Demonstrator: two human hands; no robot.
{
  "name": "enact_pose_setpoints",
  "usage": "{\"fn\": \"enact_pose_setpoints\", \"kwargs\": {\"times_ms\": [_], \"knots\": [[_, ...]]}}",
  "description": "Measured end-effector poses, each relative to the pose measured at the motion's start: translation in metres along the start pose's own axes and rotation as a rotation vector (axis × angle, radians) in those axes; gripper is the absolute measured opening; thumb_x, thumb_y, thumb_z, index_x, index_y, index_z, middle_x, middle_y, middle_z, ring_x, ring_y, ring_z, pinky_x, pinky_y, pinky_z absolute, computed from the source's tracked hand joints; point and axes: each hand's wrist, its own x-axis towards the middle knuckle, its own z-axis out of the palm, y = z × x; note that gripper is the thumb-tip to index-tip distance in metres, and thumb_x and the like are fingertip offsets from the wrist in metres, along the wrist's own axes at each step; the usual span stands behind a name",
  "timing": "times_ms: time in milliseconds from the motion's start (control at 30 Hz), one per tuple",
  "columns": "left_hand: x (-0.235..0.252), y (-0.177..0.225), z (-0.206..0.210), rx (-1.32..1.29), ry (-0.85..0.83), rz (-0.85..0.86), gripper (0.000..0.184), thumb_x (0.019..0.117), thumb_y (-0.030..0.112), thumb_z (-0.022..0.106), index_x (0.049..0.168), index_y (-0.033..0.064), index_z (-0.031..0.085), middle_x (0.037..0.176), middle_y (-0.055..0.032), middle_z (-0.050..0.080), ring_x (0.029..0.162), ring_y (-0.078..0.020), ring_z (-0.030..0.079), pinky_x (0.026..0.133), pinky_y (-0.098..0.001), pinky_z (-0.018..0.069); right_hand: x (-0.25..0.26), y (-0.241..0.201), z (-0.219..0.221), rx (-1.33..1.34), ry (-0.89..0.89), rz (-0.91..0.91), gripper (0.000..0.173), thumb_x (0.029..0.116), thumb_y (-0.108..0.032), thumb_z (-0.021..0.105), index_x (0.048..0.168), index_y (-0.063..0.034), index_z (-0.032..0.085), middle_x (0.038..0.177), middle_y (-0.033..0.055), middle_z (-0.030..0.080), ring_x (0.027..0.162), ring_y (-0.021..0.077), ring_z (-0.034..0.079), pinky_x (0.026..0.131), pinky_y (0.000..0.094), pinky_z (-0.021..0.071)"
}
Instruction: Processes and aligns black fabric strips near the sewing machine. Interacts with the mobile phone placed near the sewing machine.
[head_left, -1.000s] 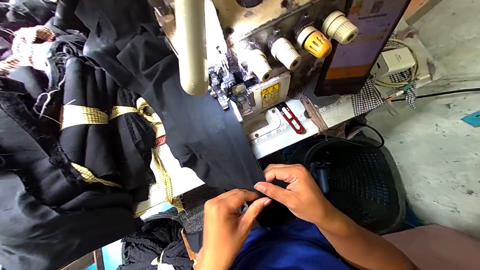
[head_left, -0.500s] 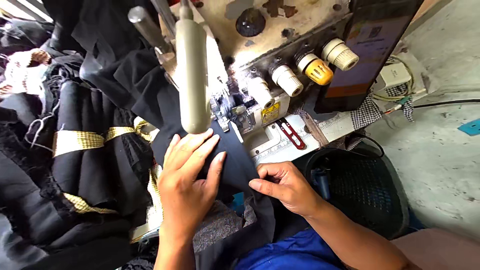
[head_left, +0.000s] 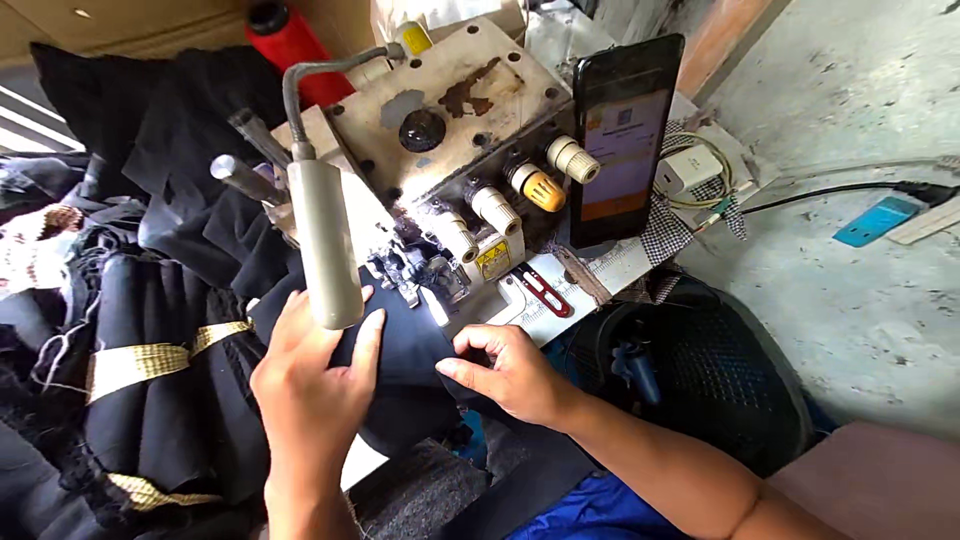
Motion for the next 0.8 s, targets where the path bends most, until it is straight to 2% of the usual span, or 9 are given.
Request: {"fn": "enact_pose_setpoints", "kwargs": {"times_ms": [100, 167, 233, 300, 367, 433, 533, 633, 800], "knots": [[-0.019, 0.026, 0.001, -0.007, 0.087, -0.017, 0.023, 0.0974, 0.020, 0.066, 0.107, 0.0035, 0.078, 0.117, -0.0185, 0.073, 0.116, -0.0295, 0.067, 0.101, -0.0447, 0.0530, -0.016, -0.003, -0.001, -0.117, 0.037, -0.017, 0.026, 0.1005, -0.019, 0.064, 0.115, 0.0007, 0.071, 0.100, 0.0070, 0.074, 0.086, 0.0062, 0.070, 0.076, 0.0232, 0.0589], [-0.032, 0.029, 0.011, -0.032, 0.074, -0.030, 0.024, 0.0977, 0.023, 0.066, 0.110, 0.0071, 0.079, 0.119, -0.0147, 0.073, 0.119, -0.0269, 0.067, 0.106, -0.0453, 0.0502, -0.033, -0.003, -0.006, -0.228, 0.029, -0.030, 0.042, 0.1009, -0.026, 0.065, 0.134, 0.0003, 0.063, 0.113, 0.0084, 0.075, 0.100, 0.0084, 0.072, 0.088, 0.0275, 0.0607], [-0.044, 0.026, 0.019, -0.037, 0.080, -0.026, 0.027, 0.0981, 0.025, 0.066, 0.115, 0.0081, 0.077, 0.124, -0.0146, 0.072, 0.126, -0.0301, 0.064, 0.113, -0.0524, 0.0448, -0.057, 0.004, -0.012, -0.429, 0.021, -0.052, 0.035, 0.1001, -0.030, 0.067, 0.122, -0.0029, 0.069, 0.100, 0.0055, 0.076, 0.089, 0.0084, 0.073, 0.080, 0.0285, 0.0614], [-0.054, 0.034, 0.016, -0.052, 0.128, -0.021, 0.025, 0.0983, 0.023, 0.066, 0.113, 0.0069, 0.077, 0.124, -0.0165, 0.072, 0.128, -0.0326, 0.062, 0.114, -0.0536, 0.0440, -0.081, 0.013, -0.019, -0.610, -0.023, -0.114, 0.022, 0.1013, -0.026, 0.062, 0.093, -0.0071, 0.069, 0.072, 0.0029, 0.066, 0.064, 0.0108, 0.064, 0.058, 0.0286, 0.0545], [-0.069, 0.053, 0.013, -0.133, 0.202, -0.064, 0.019, 0.0989, 0.019, 0.065, 0.106, 0.0062, 0.076, 0.114, -0.0111, 0.072, 0.118, -0.0216, 0.065, 0.104, -0.0377, 0.0519, -0.104, 0.011, -0.024, -0.680, -0.103, -0.176, 0.024, 0.1028, -0.023, 0.058, 0.084, -0.0093, 0.065, 0.064, 0.0013, 0.060, 0.056, 0.0115, 0.059, 0.051, 0.0287, 0.0505], [-0.084, 0.073, 0.021, -0.289, 0.178, -0.182, 0.024, 0.1015, 0.024, 0.062, 0.103, 0.0027, 0.074, 0.103, -0.0038, 0.073, 0.102, -0.0077, 0.069, 0.090, -0.0242, 0.0573, -0.119, 0.006, -0.027, -0.668, -0.212, -0.239, 0.023, 0.1040, -0.020, 0.056, 0.087, -0.0098, 0.067, 0.069, 0.0012, 0.064, 0.062, 0.0123, 0.064, 0.056, 0.0294, 0.0543], [-0.095, 0.086, 0.050, -0.585, 0.008, -0.477, 0.036, 0.0927, 0.026, 0.073, 0.113, -0.0028, 0.072, 0.097, -0.0031, 0.078, 0.084, -0.0070, 0.075, 0.077, -0.0246, 0.0646, -0.118, 0.006, -0.038, -0.614, -0.284, -0.286, 0.028, 0.1052, -0.029, 0.058, 0.089, -0.0110, 0.071, 0.081, 0.0013, 0.070, 0.080, 0.0134, 0.069, 0.071, 0.0308, 0.0577], [-0.094, 0.082, 0.060, -0.800, 0.007, -0.636, 0.013, 0.0911, 0.008, 0.074, 0.101, -0.0006, 0.076, 0.085, -0.0070, 0.079, 0.076, -0.0144, 0.076, 0.072, -0.0284, 0.0646, -0.092, 0.001, -0.061, -0.671, 0.083, -0.235, 0.028, 0.1039, -0.030, 0.060, 0.110, -0.0083, 0.077, 0.112, 0.0038, 0.075, 0.111, 0.0138, 0.068, 0.098, 0.0326, 0.0571], [-0.092, 0.085, 0.035, -1.020, -0.027, -0.712, 0.028, 0.0912, -0.002, 0.069, 0.118, -0.0070, 0.065, 0.089, -0.0119, 0.078, 0.079, -0.0205, 0.078, 0.076, -0.0329, 0.0655, -0.051, 0.006, -0.102, -0.996, 0.480, -0.136, 0.057, 0.1038, -0.037, 0.058, 0.152, -0.0073, 0.049, 0.118, 0.0154, 0.068, 0.103, 0.0247, 0.067, 0.086, 0.0399, 0.0582]]}}
